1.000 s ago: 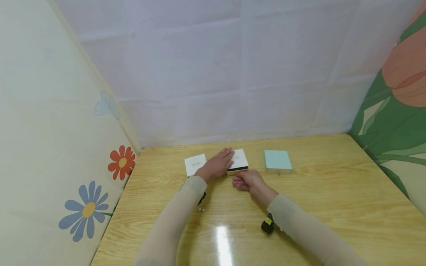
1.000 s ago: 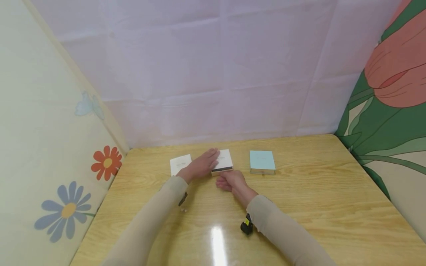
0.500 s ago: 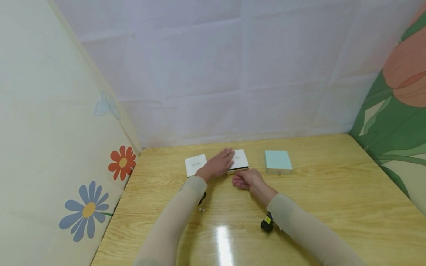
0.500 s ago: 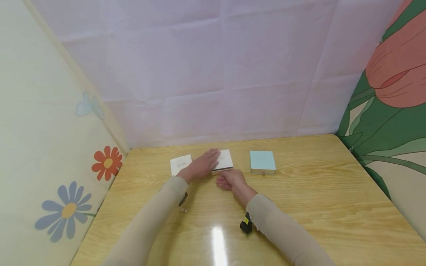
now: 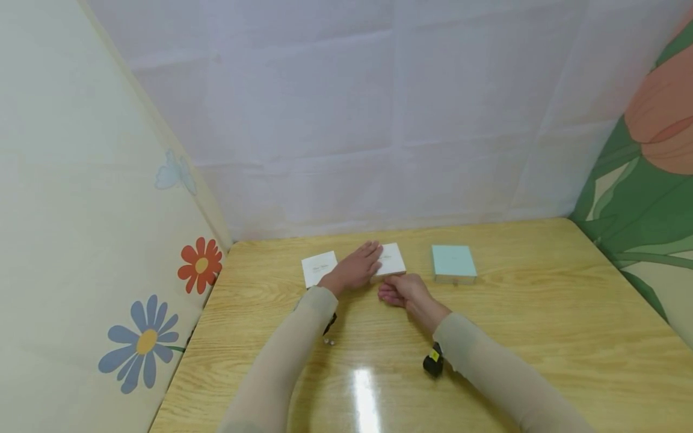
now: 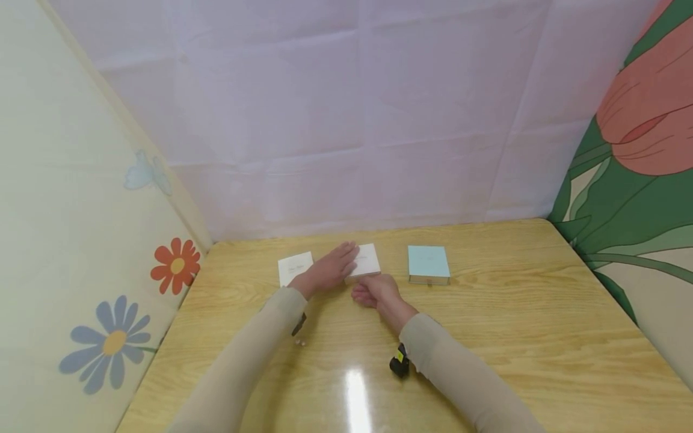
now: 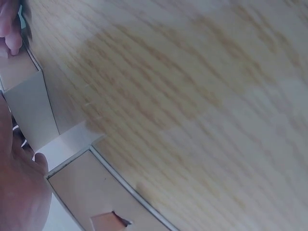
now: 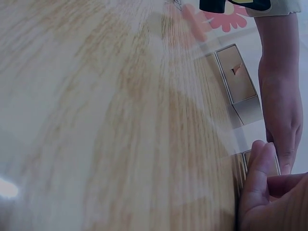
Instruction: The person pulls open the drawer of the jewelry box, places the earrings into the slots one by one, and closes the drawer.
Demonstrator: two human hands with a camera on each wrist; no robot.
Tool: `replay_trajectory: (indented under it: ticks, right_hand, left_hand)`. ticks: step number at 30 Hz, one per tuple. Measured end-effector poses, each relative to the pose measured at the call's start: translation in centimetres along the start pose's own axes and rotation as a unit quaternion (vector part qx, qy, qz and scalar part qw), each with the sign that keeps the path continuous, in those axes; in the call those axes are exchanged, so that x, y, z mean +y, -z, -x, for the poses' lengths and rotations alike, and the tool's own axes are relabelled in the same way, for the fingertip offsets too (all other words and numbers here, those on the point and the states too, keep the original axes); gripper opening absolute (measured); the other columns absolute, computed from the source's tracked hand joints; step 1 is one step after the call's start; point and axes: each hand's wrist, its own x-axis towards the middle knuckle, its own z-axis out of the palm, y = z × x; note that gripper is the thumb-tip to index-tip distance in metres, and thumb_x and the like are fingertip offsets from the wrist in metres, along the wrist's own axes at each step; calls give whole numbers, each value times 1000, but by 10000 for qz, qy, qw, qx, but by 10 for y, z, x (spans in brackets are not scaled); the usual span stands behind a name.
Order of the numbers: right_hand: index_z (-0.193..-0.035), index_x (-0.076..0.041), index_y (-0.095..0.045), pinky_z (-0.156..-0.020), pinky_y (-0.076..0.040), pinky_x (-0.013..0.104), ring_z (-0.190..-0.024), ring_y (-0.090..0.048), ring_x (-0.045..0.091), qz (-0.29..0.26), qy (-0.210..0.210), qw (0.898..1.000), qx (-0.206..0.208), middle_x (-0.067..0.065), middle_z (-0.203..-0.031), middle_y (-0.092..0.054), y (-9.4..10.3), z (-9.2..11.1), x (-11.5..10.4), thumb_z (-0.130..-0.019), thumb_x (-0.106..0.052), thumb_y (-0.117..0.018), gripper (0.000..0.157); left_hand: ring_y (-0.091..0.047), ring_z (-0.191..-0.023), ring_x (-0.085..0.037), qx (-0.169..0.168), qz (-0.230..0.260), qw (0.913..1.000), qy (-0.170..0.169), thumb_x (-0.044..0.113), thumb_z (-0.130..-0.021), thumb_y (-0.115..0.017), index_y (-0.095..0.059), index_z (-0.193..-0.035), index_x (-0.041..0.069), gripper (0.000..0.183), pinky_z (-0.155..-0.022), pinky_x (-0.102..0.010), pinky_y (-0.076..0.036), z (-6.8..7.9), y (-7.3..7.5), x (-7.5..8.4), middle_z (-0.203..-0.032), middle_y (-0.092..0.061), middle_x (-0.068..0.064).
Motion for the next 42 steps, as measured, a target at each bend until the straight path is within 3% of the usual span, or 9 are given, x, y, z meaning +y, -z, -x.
replay_trajectory:
  ticks: [17, 28, 42]
  right_hand:
    - [-122, 11, -62, -58, -61, 23, -61, -72, 12, 38, -25, 10000, 40, 7, -71, -74, 1, -3, 0, -101, -7, -56, 29]
    - [-116, 9, -66, -58, -61, 22, -60, -72, 11, 2, -88, 9999, -54, 6, -71, -74, 2, 0, -1, -101, -8, -55, 25]
    - [-119, 9, -65, -56, -60, 23, -59, -72, 12, 53, -53, 10000, -35, 5, -68, -73, 0, -2, -1, -100, -11, -58, 28]
  left_hand:
    - [-8, -157, -26, -53, 3, 10000, -30, 36, -112, -19, -13, -161, 9, 57, -129, -34, -10, -2, -2, -1, -169, -11, -12]
    - [-11, -157, -29, -5, 62, 9999, -110, 33, -112, -20, -14, -161, 7, 56, -129, -36, -10, -2, -3, -1, -169, -12, -14]
    - [-9, -157, -24, 59, 358, 9992, 157, 36, -111, -24, -17, -161, 11, 57, -129, -36, -10, -1, 3, 1, -169, -14, -9]
